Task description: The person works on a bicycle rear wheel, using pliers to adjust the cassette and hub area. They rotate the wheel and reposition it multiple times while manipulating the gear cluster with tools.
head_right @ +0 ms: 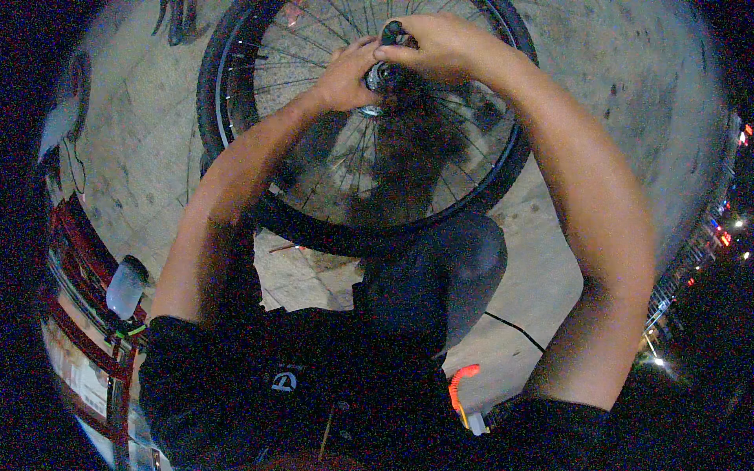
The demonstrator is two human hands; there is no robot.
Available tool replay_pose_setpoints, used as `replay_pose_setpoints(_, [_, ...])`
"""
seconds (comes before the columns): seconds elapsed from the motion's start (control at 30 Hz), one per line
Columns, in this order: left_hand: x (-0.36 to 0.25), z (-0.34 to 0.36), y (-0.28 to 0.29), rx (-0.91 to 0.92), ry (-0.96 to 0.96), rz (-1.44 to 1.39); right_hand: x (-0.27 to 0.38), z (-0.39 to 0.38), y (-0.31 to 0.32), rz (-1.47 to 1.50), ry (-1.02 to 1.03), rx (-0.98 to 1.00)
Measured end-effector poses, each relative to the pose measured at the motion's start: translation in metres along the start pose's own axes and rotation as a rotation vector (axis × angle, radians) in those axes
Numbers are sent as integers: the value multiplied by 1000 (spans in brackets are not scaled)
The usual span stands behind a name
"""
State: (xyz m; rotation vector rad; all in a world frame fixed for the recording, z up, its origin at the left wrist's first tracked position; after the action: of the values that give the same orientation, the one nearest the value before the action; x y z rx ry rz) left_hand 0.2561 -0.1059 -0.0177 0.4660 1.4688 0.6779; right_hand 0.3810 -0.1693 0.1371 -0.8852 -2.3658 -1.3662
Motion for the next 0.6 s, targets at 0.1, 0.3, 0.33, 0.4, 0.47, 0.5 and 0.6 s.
replay_pose_setpoints(0.1, [1,2,-2,31,2,1,2,0,2,-42,134,11])
replay_pose_setpoints(0.3, [-3,1,4,96,14,-35,9,-1,9,-60,146,65])
replay_pose_setpoints(0.33, [-3,2,3,98,8,-36,8,-1,9,-65,165,46])
replay_pose_setpoints(0.4, [-2,4,2,89,-20,-41,10,-2,8,-70,179,78])
replay_pose_setpoints(0.47, [2,6,2,59,-60,-32,13,1,8,-91,179,86])
replay_pose_setpoints(0.5, [5,3,1,68,-51,-50,17,2,7,-109,167,84])
replay_pose_setpoints(0.6, [7,7,5,87,-51,-100,9,7,7,-95,164,44])
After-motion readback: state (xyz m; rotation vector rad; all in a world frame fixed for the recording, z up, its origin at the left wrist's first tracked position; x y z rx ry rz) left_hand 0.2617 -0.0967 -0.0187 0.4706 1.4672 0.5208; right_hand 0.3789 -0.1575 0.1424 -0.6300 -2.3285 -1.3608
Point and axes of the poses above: each hand's wrist, its own z-axis towards the middle knuckle, its own y-axis out of the back of the hand, x = y × z, the point moved 4 cm from there along z, towards the middle knuckle
